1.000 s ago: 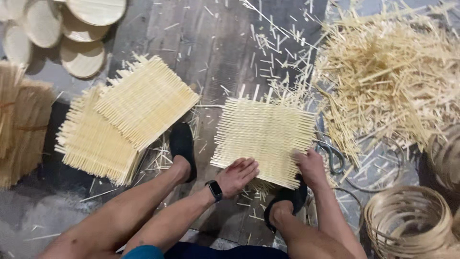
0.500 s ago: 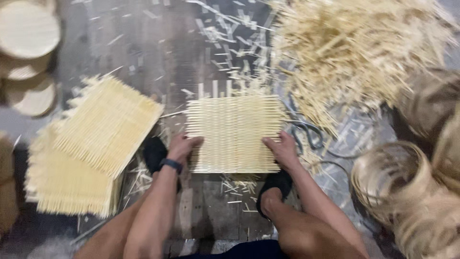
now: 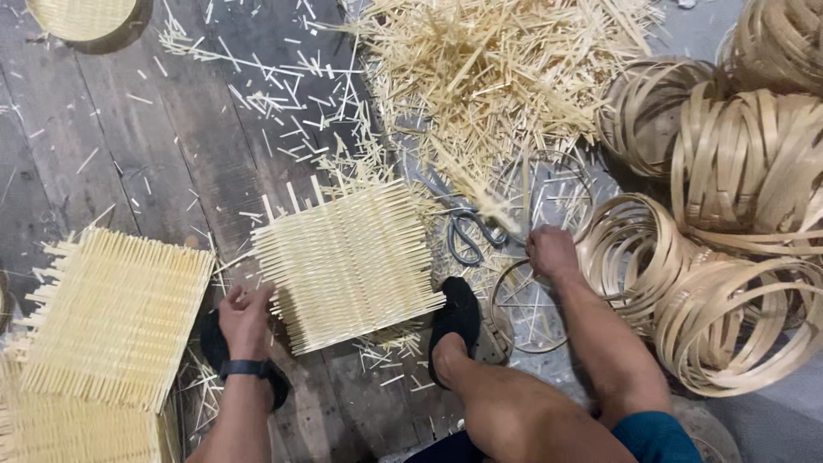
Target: The person sits on the floor and repeatedly places a rectangular woven bamboo mat over a circular wooden mold, then uses shears to trim the excess bamboo strips flush with the mold's edge. The person stacks the finished circular trays to the side.
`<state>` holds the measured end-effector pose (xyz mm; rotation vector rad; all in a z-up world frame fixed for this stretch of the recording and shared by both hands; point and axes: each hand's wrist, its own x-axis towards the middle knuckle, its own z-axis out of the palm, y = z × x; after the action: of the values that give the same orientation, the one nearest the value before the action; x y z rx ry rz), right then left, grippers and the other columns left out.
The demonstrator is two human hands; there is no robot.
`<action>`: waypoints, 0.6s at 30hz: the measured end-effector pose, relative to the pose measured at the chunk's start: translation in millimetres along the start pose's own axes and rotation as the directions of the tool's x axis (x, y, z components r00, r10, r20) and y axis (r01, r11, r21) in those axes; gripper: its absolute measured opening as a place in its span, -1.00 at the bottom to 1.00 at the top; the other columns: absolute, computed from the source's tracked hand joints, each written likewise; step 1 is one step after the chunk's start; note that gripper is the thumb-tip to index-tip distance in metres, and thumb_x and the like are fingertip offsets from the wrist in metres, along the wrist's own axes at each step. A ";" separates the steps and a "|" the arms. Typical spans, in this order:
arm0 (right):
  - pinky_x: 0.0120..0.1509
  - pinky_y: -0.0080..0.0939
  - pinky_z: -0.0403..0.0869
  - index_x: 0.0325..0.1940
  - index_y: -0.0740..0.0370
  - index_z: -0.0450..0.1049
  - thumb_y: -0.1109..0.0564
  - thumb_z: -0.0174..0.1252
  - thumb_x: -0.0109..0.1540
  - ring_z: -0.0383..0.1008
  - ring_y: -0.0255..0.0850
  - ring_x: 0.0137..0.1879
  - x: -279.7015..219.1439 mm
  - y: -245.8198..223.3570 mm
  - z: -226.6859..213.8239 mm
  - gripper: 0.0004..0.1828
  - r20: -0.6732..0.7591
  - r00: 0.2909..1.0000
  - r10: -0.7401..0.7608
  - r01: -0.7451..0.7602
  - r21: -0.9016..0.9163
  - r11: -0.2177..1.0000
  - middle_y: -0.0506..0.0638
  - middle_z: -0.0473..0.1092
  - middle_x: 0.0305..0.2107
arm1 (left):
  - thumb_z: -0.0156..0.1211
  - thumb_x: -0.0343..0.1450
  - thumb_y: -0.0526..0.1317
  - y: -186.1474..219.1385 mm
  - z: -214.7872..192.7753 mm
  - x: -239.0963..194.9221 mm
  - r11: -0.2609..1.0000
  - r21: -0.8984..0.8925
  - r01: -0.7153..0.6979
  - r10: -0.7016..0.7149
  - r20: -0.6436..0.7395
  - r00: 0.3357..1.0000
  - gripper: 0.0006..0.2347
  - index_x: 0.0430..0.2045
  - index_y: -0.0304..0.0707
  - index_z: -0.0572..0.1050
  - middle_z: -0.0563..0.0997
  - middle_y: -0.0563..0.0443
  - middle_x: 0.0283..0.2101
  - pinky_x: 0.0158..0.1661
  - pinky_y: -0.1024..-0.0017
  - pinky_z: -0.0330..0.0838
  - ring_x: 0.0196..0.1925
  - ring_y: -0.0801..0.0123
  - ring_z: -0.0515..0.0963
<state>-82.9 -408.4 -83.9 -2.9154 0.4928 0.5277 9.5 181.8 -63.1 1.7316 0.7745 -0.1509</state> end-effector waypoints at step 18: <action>-0.19 0.15 0.47 0.12 0.43 0.48 0.11 0.22 0.27 0.42 -0.05 -0.24 9.1 12.1 -330.7 -0.59 -0.781 0.620 -0.081 0.063 -0.053 0.997 0.23 0.36 -0.25 | 0.33 0.43 -0.24 170.8 24.3 -124.3 0.862 -0.161 -0.481 0.507 0.300 0.808 -0.71 -0.01 -0.35 0.55 0.67 -0.01 -0.10 -0.03 0.51 0.55 -0.08 0.47 0.64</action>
<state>25.8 -485.6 219.1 -3.0216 0.4328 -0.8352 17.3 89.9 128.5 1.7175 0.0602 -0.0511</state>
